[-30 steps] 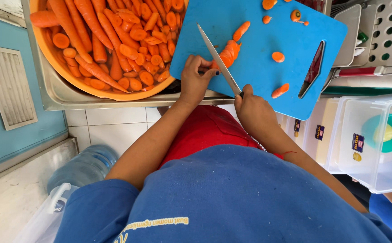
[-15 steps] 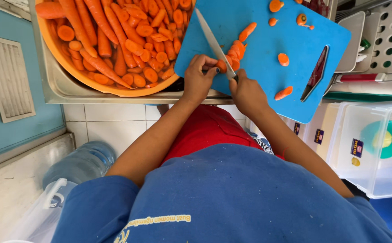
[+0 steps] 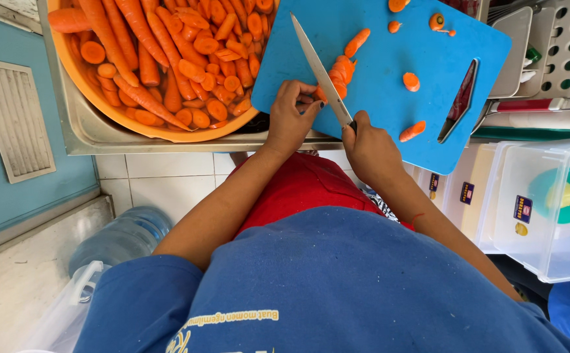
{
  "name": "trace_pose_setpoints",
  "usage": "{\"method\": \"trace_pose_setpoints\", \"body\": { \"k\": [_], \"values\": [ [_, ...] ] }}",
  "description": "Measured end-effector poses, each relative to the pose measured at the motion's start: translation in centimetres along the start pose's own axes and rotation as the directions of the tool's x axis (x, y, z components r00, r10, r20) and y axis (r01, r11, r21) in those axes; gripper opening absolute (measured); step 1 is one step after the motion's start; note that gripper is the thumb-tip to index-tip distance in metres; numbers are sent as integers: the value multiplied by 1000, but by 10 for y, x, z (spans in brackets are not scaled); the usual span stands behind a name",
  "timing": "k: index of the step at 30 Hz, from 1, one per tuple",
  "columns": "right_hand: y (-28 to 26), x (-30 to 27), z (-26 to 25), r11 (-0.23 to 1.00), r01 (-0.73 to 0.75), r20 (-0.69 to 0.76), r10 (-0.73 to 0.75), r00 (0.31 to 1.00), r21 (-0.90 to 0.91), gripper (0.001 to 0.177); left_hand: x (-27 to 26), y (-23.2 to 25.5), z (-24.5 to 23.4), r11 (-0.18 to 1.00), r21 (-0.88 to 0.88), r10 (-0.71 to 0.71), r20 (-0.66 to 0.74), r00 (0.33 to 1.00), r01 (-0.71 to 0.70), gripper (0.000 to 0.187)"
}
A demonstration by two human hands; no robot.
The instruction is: The person repeatedly picks whole carrots from a large orange basin, places them on a blue cutting board, and slices them into round pieces using a chef's knife. The sliced pieces accumulate on the board and in the basin.
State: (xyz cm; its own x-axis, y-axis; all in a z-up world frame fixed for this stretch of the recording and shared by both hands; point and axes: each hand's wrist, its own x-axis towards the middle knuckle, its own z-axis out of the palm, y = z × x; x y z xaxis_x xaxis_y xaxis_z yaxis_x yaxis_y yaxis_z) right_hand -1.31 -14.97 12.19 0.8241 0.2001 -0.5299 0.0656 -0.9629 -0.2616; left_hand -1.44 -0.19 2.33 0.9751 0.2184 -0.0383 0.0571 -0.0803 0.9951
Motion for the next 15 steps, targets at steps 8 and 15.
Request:
{"method": "trace_pose_setpoints", "body": {
  "k": [8,15],
  "values": [
    [-3,1,6,1000,-22,35,22,999,-19,32,0,-8,1,1000,2,0,-25,1000,0,16],
    [-11,5,7,995,-31,58,36,998,-94,31,3,-12,4,998,52,28,-87,996,-24,13]
  ]
}}
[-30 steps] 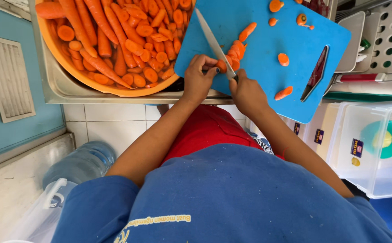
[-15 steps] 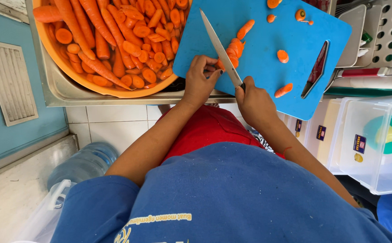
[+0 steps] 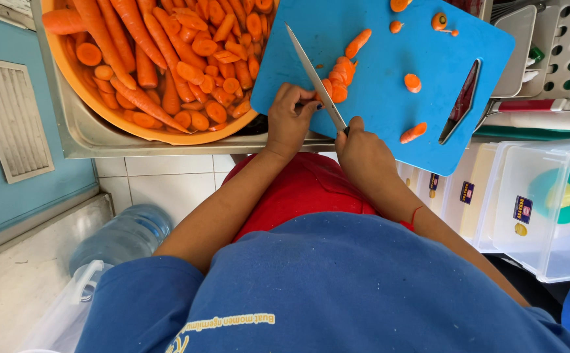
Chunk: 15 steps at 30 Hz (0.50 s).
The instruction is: The person repeatedly picks whole carrots from a large orange basin, places them on a blue cutting board, and slices them into round pieces using a chef's knife. The sliced pieces accumulate on the board and in the basin.
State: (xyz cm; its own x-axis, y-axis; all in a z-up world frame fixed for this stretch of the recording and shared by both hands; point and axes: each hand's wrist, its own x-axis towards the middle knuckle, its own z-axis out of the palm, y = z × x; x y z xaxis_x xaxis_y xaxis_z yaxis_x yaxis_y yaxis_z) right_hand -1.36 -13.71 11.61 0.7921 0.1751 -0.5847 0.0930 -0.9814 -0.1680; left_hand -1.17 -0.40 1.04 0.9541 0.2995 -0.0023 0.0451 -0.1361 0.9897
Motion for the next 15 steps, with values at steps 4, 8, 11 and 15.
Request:
{"method": "trace_pose_setpoints", "body": {
  "k": [4,8,11,15],
  "values": [
    [10,27,26,1000,-7,-6,7,1000,27,32,1,-12,4,1000,24,15,-16,1000,-15,12],
    [9,51,41,988,12,-29,-8,1000,154,36,1,-8,3,992,65,107,-11,994,-106,16],
    [16,55,38,971,59,-61,-46,997,231,40,1,1,3,981,98,164,35,986,-167,18],
    [21,16,3,907,51,-72,-23,997,417,43,5,25,0,891,266,346,128,930,-368,14]
  ]
}}
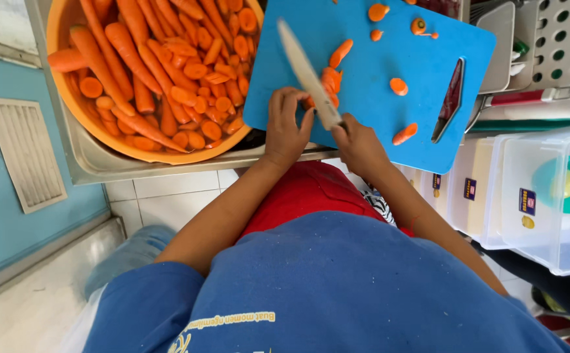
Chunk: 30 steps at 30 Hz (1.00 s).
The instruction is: The person repeatedly picks whole carrots from a large orange basin, places them on a blue cutting board, and slices them into round pieces using a chef's knife. The sliced pieces accumulate on the board and in the basin.
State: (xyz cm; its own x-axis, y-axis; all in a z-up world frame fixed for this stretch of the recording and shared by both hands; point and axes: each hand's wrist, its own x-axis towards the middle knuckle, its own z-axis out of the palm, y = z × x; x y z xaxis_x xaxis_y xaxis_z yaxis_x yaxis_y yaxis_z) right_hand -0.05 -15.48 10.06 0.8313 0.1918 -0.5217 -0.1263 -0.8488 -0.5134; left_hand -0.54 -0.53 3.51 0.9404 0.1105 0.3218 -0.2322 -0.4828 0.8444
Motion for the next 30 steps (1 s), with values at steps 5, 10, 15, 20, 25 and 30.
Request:
{"method": "trace_pose_setpoints", "body": {
  "k": [5,10,15,20,25,30],
  "values": [
    [45,-53,-34,962,-240,-244,266,932,133,42,-8,-15,28,922,335,139,178,974,-193,69],
    [128,-68,-17,915,-366,-395,402,826,168,21,9,-10,41,813,529,68,329,942,-244,102],
    [125,-60,15,899,-437,-250,420,872,-13,34,-3,-2,53,836,454,174,314,933,-308,106],
    [82,-26,14,939,-333,-208,310,928,-82,31,-8,7,60,815,499,161,296,942,-296,100],
    [56,15,13,968,-198,-189,168,968,-152,29,-5,-15,56,788,562,121,260,958,-252,83],
    [34,31,21,981,-64,-151,36,988,-182,27,-8,-45,50,827,485,235,163,958,-285,66]
  ]
}}
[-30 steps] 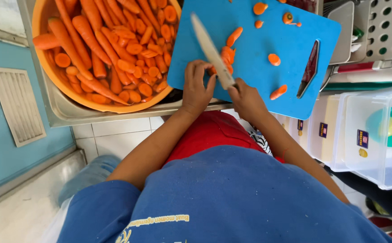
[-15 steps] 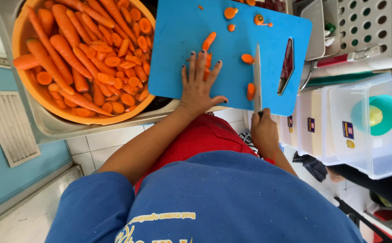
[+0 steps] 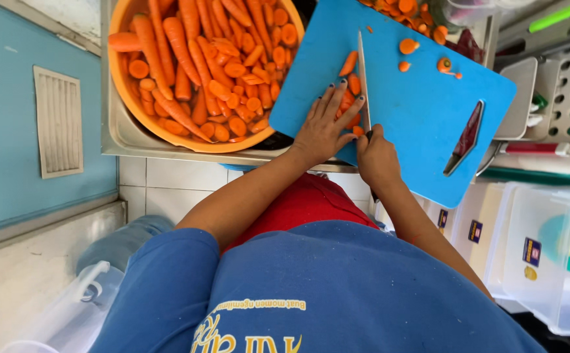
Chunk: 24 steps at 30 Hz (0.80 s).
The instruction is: The person repeatedly picks whole carrots from a large orange basin, places them on a blue cutting board, and slices them into round pieces using a chef's knife. The sliced pieces accumulate on the board and in the basin.
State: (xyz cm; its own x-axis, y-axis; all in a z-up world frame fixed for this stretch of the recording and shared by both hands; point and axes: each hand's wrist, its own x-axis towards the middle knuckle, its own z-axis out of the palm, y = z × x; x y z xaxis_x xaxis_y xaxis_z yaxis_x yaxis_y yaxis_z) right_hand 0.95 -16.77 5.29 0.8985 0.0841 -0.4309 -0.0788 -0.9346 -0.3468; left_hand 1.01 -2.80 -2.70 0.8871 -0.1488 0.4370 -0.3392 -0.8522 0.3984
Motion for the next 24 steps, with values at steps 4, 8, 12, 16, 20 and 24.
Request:
{"method": "trace_pose_setpoints", "body": {
  "k": [4,8,12,16,20,24],
  "values": [
    [-20,23,20,997,77,24,-77,997,-30,26,-13,-28,-2,999,-52,-9,-30,1000,7,58],
    [-52,57,51,990,137,78,-139,987,21,33,-23,-67,-29,998,33,-57,-65,996,60,55],
    [-134,43,44,964,224,113,-241,964,144,35,-32,-103,-78,954,282,-102,-2,995,98,52],
    [-178,25,28,946,217,119,-251,961,240,33,-41,-119,-98,956,267,-129,1,992,124,56],
    [-175,29,32,932,226,107,-265,958,283,30,-42,-123,-117,932,202,-244,-258,935,300,47],
    [-165,28,30,933,243,85,-273,958,267,32,-69,-146,-121,567,93,-776,-274,568,819,30]
  ]
}}
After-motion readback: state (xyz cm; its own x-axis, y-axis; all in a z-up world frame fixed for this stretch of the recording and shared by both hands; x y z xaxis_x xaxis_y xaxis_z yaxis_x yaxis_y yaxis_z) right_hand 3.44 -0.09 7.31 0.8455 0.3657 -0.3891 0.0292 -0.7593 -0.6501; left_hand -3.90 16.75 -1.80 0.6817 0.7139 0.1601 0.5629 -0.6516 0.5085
